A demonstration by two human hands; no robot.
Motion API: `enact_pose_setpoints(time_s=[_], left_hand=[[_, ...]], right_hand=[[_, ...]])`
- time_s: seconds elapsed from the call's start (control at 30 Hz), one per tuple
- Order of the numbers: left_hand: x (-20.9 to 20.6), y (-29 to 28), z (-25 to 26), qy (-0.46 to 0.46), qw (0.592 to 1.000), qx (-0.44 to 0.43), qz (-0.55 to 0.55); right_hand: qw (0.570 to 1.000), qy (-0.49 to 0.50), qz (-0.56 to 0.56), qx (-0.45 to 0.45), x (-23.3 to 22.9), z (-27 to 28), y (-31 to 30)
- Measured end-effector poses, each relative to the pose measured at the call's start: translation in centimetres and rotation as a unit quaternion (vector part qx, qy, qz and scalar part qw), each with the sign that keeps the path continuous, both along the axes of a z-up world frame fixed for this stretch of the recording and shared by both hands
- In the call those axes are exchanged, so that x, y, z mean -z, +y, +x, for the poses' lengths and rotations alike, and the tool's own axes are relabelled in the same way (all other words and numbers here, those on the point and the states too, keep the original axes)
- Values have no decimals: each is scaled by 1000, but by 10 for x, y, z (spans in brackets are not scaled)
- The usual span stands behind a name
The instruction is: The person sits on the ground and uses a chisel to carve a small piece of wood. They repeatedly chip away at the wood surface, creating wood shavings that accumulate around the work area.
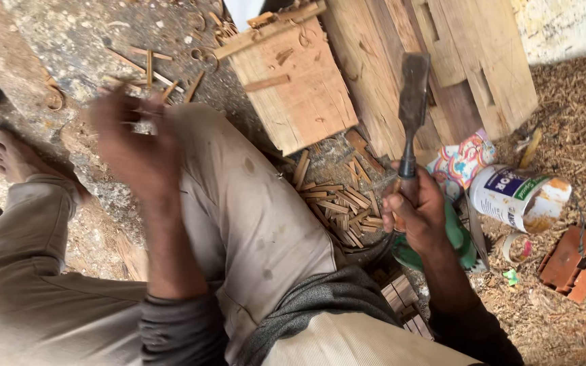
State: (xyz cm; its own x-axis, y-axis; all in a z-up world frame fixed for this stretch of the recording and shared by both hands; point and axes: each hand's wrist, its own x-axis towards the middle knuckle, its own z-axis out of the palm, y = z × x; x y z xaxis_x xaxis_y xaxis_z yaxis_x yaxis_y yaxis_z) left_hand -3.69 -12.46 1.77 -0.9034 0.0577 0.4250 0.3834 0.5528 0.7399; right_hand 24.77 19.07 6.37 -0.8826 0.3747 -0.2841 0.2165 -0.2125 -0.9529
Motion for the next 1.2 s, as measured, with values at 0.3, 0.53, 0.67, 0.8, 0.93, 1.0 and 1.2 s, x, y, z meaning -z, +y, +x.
enact_pose_setpoints(time_s=[0.3,0.53,0.67,0.8,0.93,1.0,1.2], left_hand=[[17,175,152,-181,697,510,-471],[45,179,160,-196,700,527,-440],[48,170,160,-210,725,517,-404],[40,162,156,-260,848,446,-120],[16,165,146,-358,698,548,-291],[3,172,143,-347,636,568,-391],[-7,207,160,-132,623,604,-479]], right_hand=[[1000,8,11,0,-14,9,1],[1000,2,29,-5,-12,12,5],[999,6,35,-7,-10,9,9],[999,14,40,-7,-13,8,12],[999,-1,38,12,-15,10,13],[999,-2,36,18,-16,10,14],[999,-4,36,22,-13,14,12]])
